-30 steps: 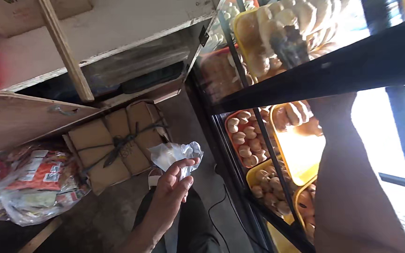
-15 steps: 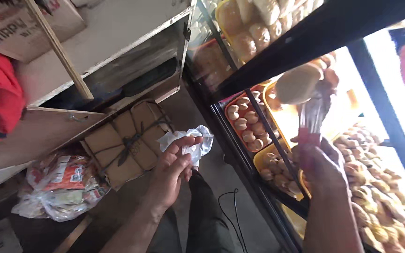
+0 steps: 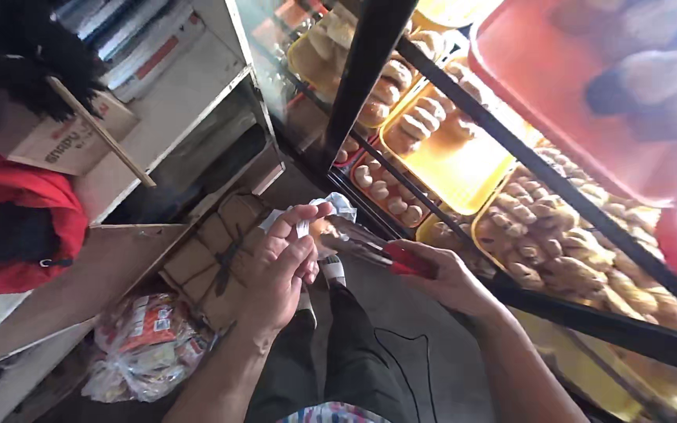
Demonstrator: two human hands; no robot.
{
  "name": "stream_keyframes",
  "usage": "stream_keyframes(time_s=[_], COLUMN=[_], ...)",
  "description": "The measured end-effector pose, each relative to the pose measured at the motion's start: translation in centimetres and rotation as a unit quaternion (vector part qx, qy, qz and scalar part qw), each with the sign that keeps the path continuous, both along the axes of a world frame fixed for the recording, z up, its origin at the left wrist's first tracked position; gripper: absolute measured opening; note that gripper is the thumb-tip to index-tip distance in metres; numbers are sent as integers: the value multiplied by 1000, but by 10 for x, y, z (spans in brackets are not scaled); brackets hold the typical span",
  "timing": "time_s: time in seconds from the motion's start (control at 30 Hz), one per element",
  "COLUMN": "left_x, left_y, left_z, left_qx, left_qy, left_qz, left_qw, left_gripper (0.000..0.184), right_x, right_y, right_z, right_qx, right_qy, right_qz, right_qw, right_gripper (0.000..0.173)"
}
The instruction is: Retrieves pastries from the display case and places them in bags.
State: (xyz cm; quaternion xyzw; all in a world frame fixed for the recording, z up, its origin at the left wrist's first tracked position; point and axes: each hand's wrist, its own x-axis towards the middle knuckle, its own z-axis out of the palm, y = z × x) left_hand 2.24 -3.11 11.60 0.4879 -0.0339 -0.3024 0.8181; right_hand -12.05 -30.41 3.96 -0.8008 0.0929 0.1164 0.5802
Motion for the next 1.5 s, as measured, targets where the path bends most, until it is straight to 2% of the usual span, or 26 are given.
stream_keyframes(time_s=[0.13,0.23,0.33,0.5,0.6,0.67,0.77,0.87,0.93,1.0,1.1,1.17,1.33,1.5], left_x=[-16,-18,-6,-5,2,8,6,-8,0,22,36,35,39,41], left_y=[-5,-1,14,30,41,49,55,62,75,87,87,79,77,78], left_z=[10,20,29,35,45,55,65,76,86,92,81,73,88,90], left_qx=[-10,-13,-27,-52,-10,43,83,59,72,96,160,171,141,152], left_qy=[-9,-24,-20,7,-33,-68,-75,-84,-109,-117,-117,-105,-121,-118], left_qz=[-25,-12,-8,-9,13,18,-38,-105,-65,14,61,53,-7,-60], left_qw=[1000,1000,999,999,999,997,993,989,989,988,978,978,983,979], left_gripper=[37,35,31,33,33,35,34,35,32,33,38,38,36,34], right_x=[1,-1,-6,-6,-4,-5,2,19,29,34,35,33,32,48], right_y=[40,66,74,75,77,77,77,69,59,52,53,56,58,62], right_z=[1,-5,-2,8,18,24,32,48,56,61,60,57,51,60], right_qx=[-197,-273,-319,-307,-311,-290,-265,-227,-213,-230,-234,-221,-221,-225], right_qy=[-94,-170,-197,-177,-222,-223,-209,-165,-144,-155,-193,-195,-171,-165], right_qz=[-22,-29,-24,24,35,45,73,87,84,80,81,88,87,114], right_qw=[976,946,927,935,923,930,938,956,963,957,950,952,956,953], right_gripper=[49,46,45,48,44,42,45,48,48,47,46,47,48,49])
